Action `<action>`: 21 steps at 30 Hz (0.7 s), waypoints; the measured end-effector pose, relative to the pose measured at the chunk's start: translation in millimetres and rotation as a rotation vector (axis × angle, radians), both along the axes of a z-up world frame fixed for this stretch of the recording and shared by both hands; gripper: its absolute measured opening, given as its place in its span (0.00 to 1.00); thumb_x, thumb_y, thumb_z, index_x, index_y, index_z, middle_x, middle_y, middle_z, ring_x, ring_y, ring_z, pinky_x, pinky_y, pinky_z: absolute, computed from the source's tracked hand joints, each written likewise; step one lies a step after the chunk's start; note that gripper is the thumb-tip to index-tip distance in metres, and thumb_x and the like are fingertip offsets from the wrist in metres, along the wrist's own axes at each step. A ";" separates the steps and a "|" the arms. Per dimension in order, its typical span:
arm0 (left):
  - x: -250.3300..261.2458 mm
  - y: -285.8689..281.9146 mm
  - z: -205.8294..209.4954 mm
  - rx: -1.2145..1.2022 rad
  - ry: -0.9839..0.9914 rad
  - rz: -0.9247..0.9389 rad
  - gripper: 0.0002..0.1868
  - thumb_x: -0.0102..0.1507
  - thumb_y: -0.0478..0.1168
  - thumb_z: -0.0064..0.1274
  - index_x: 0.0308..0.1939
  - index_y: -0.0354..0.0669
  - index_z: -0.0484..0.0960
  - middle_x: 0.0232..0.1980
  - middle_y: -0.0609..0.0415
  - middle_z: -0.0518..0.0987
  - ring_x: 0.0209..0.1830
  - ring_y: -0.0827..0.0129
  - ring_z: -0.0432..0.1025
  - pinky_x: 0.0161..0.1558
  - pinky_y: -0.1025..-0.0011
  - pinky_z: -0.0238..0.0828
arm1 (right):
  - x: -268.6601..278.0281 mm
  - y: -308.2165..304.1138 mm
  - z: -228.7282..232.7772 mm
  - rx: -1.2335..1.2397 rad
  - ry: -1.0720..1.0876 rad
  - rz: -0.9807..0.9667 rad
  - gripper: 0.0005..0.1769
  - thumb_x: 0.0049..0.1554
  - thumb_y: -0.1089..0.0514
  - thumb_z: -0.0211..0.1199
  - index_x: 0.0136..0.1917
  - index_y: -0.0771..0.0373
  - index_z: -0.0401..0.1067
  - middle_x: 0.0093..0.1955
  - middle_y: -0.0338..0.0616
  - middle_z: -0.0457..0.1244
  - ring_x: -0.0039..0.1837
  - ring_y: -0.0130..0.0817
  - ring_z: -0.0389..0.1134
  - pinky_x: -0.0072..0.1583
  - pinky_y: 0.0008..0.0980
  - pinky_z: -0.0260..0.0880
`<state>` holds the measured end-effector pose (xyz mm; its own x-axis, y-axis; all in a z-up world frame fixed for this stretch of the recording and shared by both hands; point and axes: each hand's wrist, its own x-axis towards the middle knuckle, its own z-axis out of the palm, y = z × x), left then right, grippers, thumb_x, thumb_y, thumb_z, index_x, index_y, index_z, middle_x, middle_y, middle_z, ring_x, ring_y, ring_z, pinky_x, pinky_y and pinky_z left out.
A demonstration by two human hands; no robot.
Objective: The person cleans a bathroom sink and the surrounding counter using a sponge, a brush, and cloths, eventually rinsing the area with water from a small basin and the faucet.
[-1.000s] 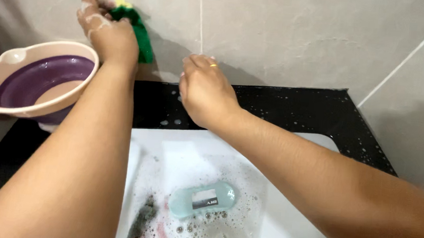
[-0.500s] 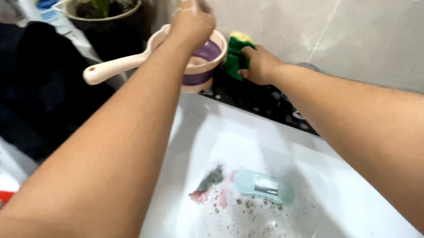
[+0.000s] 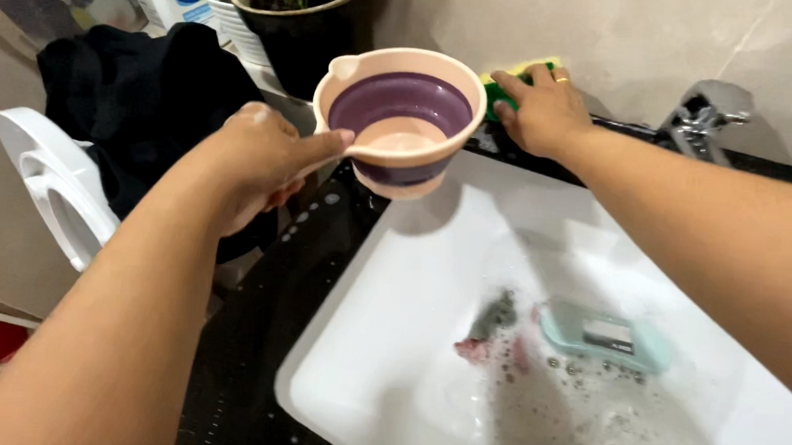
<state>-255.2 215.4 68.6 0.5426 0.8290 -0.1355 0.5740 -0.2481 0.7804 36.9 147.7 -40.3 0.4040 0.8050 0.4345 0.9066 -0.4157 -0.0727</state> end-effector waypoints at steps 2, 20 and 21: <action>-22.1 7.0 5.3 -0.039 0.070 0.004 0.25 0.49 0.51 0.55 0.10 0.35 0.67 0.09 0.53 0.60 0.07 0.73 0.53 0.10 0.74 0.46 | -7.9 19.1 -2.2 -0.150 -0.072 -0.020 0.24 0.51 0.42 0.47 0.60 0.45 0.58 0.57 0.54 0.50 0.60 0.55 0.47 0.55 0.52 0.50; -58.8 89.6 11.8 -0.169 0.027 -0.178 0.28 0.49 0.55 0.52 0.09 0.34 0.66 0.08 0.53 0.62 0.05 0.71 0.56 0.09 0.72 0.51 | -87.3 143.0 -9.1 -0.149 0.187 -0.248 0.16 0.50 0.52 0.52 0.49 0.62 0.67 0.52 0.54 0.54 0.55 0.49 0.57 0.52 0.42 0.61; -60.3 93.0 13.4 -0.155 0.034 -0.186 0.28 0.49 0.56 0.51 0.09 0.35 0.66 0.08 0.54 0.62 0.05 0.72 0.56 0.09 0.73 0.52 | -103.6 166.9 -0.2 -0.151 0.170 -0.159 0.16 0.49 0.53 0.52 0.48 0.62 0.68 0.52 0.53 0.55 0.55 0.49 0.57 0.52 0.42 0.61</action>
<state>-315.5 308.3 82.0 0.6767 0.6835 -0.2737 0.5561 -0.2308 0.7985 -66.7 314.7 -40.4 0.5871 0.7763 0.2294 0.8093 -0.5692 -0.1450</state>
